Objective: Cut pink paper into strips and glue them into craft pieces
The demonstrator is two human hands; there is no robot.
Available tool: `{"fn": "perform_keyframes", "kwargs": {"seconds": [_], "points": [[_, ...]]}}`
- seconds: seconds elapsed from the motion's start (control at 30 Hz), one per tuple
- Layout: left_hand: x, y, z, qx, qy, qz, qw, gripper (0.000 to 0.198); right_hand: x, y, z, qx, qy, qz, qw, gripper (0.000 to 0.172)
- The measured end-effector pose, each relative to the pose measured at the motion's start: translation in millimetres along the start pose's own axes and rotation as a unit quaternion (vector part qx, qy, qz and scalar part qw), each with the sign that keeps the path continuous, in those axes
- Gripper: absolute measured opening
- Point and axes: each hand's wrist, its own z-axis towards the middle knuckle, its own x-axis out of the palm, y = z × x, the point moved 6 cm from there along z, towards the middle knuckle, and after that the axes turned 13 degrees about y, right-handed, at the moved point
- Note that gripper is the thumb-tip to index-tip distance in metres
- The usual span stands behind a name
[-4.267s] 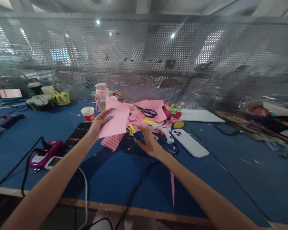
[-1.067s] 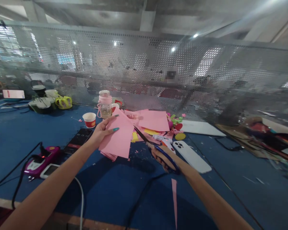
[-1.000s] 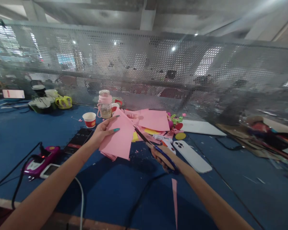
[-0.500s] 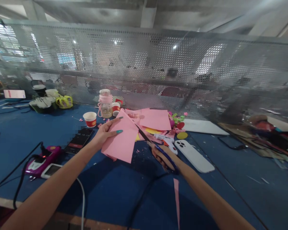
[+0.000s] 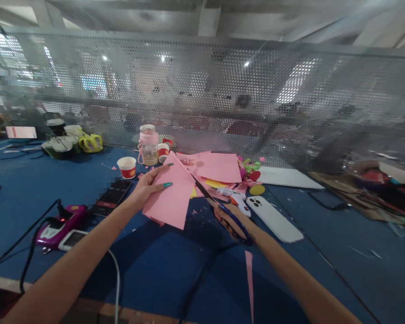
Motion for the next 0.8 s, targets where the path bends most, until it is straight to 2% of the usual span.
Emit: {"fn": "perform_keyframes", "kwargs": {"seconds": [0.1, 0.3, 0.5, 0.7, 0.8], "points": [[0.2, -1, 0, 0.004, 0.003, 0.001, 1.000, 0.057, 5, 6, -7, 0.003, -0.004, 0.011, 1.000, 0.028], [0.0, -1, 0, 0.001, 0.005, 0.005, 1.000, 0.057, 11, 8, -12, 0.085, 0.001, 0.056, 0.995, 0.027], [-0.2, -1, 0, 0.008, 0.011, 0.004, 1.000, 0.055, 9, -1, -4, 0.133, 0.055, 0.104, 0.984, 0.030], [2.3, -2, 0, 0.009, 0.016, 0.015, 1.000, 0.057, 1, -8, 6, 0.082, 0.043, 0.049, 0.995, 0.028], [2.6, -3, -1, 0.010, 0.016, 0.020, 1.000, 0.057, -1, -7, 9, 0.023, 0.031, -0.018, 0.999, 0.031]]}}
